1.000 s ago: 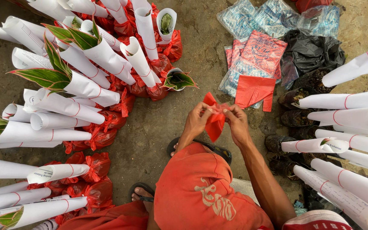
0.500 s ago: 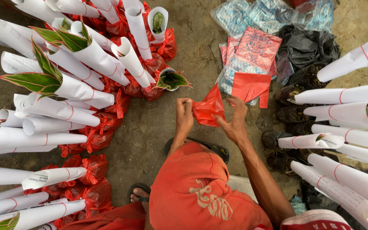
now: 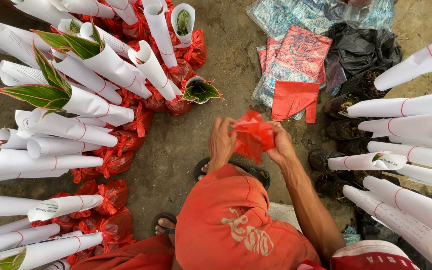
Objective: The person wraps small potted plants in white paper and red plastic bags. They pick up a plant, place it into a red bag, and tie the bag closed. The wrapped plants are set aside in a growing pile.
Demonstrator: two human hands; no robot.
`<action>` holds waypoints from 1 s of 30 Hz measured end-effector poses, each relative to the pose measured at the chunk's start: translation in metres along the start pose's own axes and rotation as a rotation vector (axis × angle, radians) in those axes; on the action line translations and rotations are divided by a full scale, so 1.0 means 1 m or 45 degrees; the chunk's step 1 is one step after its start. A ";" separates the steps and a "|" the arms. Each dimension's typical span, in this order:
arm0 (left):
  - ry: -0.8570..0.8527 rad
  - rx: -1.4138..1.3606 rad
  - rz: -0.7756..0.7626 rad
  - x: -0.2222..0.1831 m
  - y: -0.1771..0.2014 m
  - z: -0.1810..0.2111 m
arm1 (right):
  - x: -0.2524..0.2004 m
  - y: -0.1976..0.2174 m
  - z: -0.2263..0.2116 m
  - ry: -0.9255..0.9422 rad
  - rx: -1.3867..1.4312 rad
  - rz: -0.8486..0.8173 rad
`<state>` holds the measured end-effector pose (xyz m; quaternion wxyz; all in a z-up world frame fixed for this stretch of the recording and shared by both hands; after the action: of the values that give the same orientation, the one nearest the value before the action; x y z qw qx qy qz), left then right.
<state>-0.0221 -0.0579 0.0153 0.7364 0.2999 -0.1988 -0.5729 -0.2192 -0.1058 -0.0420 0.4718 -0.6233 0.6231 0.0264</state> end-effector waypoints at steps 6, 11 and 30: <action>0.902 -0.990 -0.082 0.010 -0.057 -0.078 | -0.029 -0.024 -0.015 0.920 -1.501 -0.227; 0.847 -1.693 0.006 0.023 -0.063 -0.106 | -0.019 -0.014 -0.010 0.781 -1.606 -0.018; 0.614 -1.668 0.002 0.023 -0.056 -0.074 | -0.033 -0.019 -0.025 1.156 -1.581 0.284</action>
<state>-0.0091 -0.0735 -0.0779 0.7896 -0.0874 0.3566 -0.4917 -0.2252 -0.1010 0.0030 -0.2708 -0.6568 0.6853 0.1603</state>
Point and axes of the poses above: each hand's wrist, its own x-axis towards the middle knuckle, its own y-axis out of the back of the hand, z = x × y, the point moved 4 cm from there along x, towards the middle knuckle, and after that the axes turned 1 degree about -x, right-handed, at the moved point
